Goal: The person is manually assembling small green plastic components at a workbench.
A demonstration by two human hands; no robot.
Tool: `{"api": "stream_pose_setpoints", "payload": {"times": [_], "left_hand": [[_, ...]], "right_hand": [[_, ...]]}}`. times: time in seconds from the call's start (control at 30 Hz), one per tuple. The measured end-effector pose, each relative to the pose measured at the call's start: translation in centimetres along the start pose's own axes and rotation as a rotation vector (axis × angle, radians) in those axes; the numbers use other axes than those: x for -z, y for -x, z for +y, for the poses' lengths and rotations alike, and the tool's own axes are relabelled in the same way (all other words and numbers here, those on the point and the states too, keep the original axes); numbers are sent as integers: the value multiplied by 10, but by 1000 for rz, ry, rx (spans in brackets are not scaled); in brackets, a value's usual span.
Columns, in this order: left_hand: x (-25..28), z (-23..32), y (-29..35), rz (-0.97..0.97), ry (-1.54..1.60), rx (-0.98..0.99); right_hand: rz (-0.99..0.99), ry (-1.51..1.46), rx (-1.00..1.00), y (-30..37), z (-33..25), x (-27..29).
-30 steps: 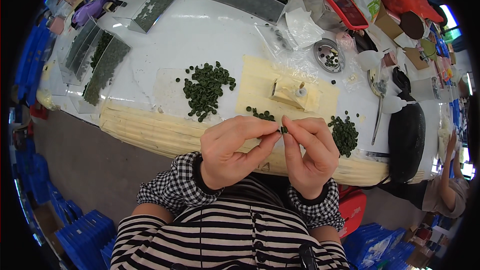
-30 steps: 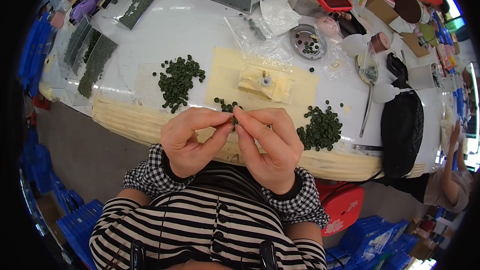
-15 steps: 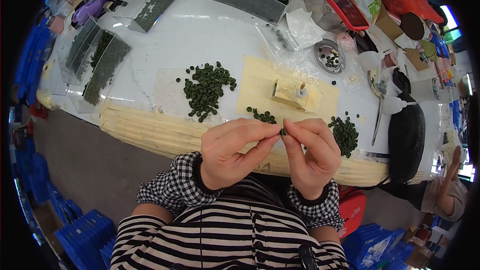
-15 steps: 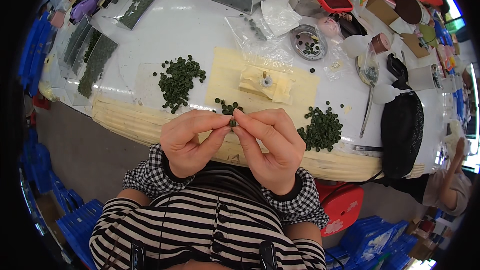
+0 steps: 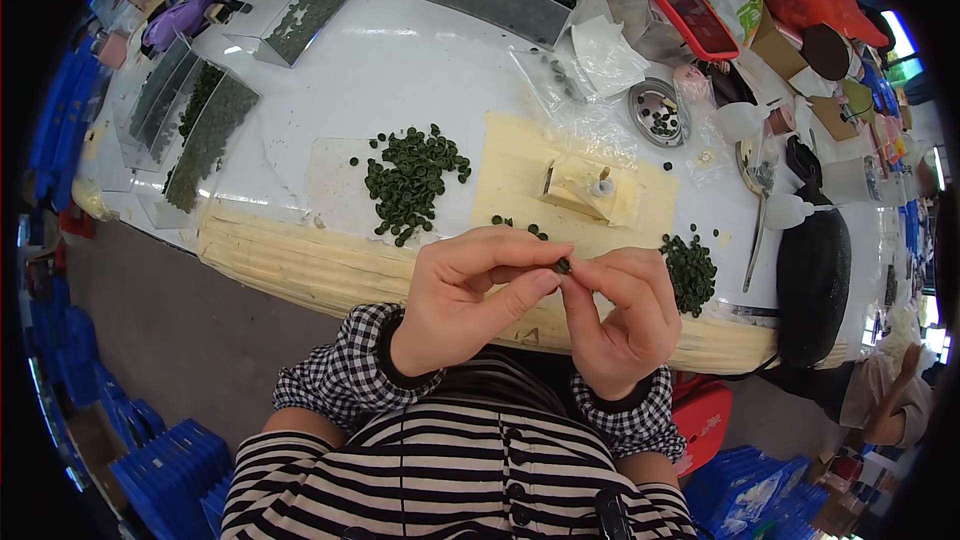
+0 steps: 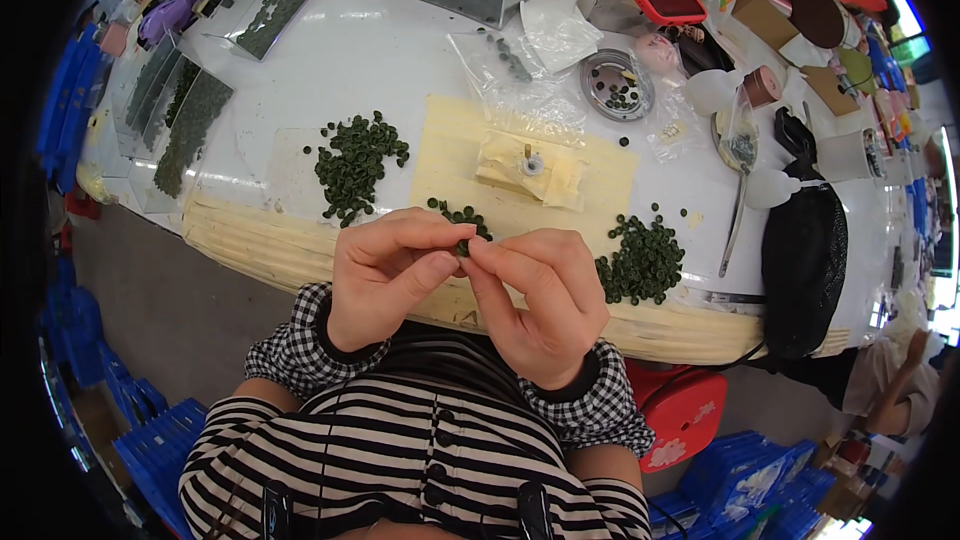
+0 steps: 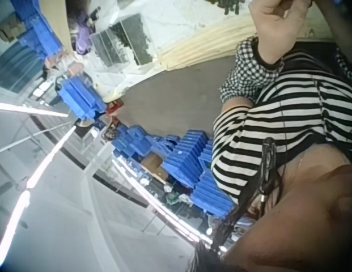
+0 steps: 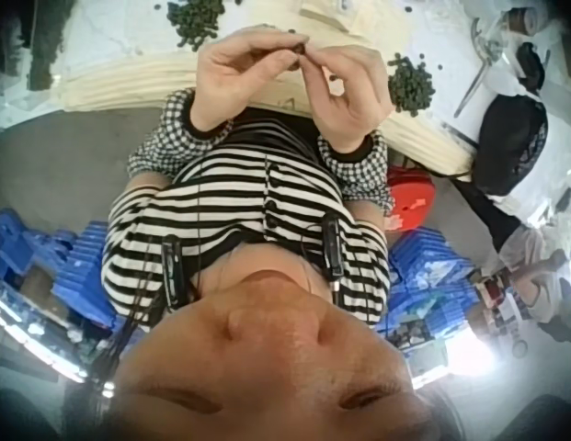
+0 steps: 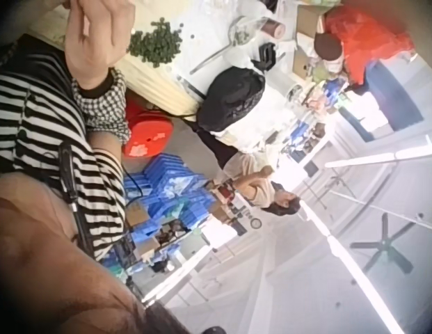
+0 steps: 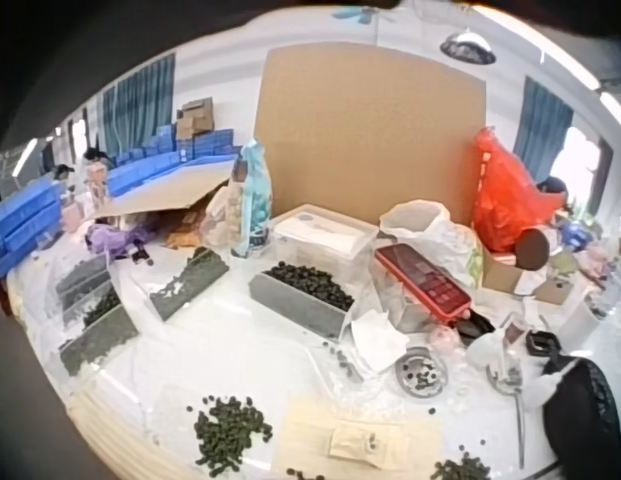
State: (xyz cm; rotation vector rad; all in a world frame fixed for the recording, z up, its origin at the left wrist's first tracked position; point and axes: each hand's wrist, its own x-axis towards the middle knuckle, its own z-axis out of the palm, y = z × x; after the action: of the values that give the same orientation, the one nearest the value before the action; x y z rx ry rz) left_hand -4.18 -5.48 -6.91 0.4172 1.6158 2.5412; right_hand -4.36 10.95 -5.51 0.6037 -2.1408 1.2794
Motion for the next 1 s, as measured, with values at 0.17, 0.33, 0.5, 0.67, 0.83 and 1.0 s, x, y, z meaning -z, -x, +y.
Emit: {"api": "stream_pose_setpoints", "payload": {"times": [0.17,0.33,0.5,0.67,0.83,1.0], "left_hand": [[4,0,-2,3,-32,0],[3,1,-2,37,-206,-101],[5,0,0,79,-138,-61],[0,7,0,81,-474,-197],[-4,-2,2,174,-69,-24],[5,-2,1,93,288,206]], "right_hand": [[-11,-20,-2,0,0,-2],[-28,-17,-12,-1,0,-2],[-43,-28,-14,-2,-2,-2],[-3,-6,-22,0,-3,-5],[25,43,33,0,-4,-9],[-37,-14,7,0,-8,-5]]}}
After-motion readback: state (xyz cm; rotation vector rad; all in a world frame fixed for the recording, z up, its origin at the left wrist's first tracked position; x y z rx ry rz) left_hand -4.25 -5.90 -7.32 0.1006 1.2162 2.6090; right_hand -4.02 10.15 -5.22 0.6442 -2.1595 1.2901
